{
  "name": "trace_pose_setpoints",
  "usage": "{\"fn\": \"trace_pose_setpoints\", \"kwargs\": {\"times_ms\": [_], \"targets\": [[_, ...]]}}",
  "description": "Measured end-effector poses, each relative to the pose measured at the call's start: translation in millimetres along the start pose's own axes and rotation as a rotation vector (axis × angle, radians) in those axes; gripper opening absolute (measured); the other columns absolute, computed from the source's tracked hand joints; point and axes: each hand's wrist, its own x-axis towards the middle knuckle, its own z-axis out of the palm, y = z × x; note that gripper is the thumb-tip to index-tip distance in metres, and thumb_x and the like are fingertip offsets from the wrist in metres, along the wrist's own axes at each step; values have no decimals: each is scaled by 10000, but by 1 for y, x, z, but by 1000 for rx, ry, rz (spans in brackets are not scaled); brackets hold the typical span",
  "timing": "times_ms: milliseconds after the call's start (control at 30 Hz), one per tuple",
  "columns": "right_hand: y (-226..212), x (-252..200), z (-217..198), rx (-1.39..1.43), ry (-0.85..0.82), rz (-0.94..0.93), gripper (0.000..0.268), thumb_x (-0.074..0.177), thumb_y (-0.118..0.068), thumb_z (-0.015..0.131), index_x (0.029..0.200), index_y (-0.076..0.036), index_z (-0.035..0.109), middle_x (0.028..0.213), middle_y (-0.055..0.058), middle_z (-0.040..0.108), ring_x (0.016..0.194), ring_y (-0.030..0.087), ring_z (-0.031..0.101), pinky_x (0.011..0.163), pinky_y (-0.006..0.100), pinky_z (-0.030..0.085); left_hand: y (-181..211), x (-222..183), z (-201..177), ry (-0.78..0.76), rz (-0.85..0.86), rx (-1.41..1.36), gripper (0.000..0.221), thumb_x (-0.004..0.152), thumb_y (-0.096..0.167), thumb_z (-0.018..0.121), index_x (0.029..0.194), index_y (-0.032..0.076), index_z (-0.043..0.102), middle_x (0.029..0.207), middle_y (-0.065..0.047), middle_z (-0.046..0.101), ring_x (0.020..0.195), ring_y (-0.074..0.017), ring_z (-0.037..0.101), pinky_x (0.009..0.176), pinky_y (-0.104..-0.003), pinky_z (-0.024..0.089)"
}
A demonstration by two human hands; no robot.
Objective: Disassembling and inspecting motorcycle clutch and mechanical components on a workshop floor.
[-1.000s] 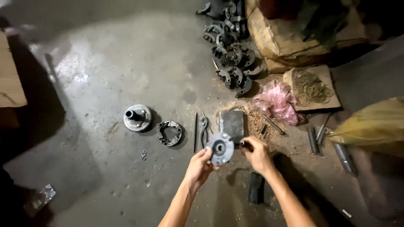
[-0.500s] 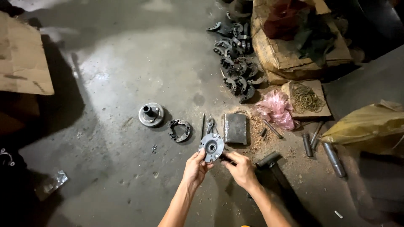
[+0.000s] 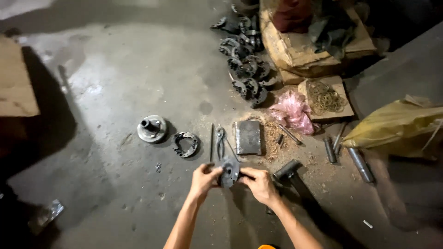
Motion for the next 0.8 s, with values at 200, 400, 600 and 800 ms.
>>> {"fn": "trace_pose_setpoints", "kwargs": {"times_ms": [200, 400, 600, 800], "targets": [[89, 87, -20, -144, 102, -94, 352, 867, 37, 660, 1149, -122, 797, 1088, 137, 785, 1069, 333, 724, 961, 440, 562, 18, 65, 51, 79, 118, -71, 429, 789, 134, 904, 1124, -52, 711, 899, -177, 691, 671, -261, 689, 596, -401, 654], [43, 53, -39, -260, 269, 276, 570, 868, -230, 737, 1380, -17, 607, 1246, 266, 681, 1186, 422, 639, 1021, 545, 494, 8, 119, 81, 285, 144, 117, 402, 751, 194, 921, 1009, -58, 745, 845, -269, 702, 617, -374, 742, 526, -492, 632], [47, 62, 34, -619, 317, 265, 1116, 805, -759, 649, 1539, 13, 314, 1270, 281, 597, 1218, 438, 537, 943, 615, 436, 33, 127, 88, 294, 140, 395, 372, 738, 333, 911, 929, 46, 772, 859, -172, 761, 813, -338, 761, 695, -469, 586], [93, 80, 54, -736, 369, 283, 1218, 652, -643, 807, 1539, 7, 282, 1208, 260, 556, 1192, 429, 494, 899, 583, 422, 33, 127, 86, 217, 110, 52, 387, 791, 125, 871, 968, -149, 663, 838, -311, 639, 647, -378, 721, 541, -492, 645]]}}
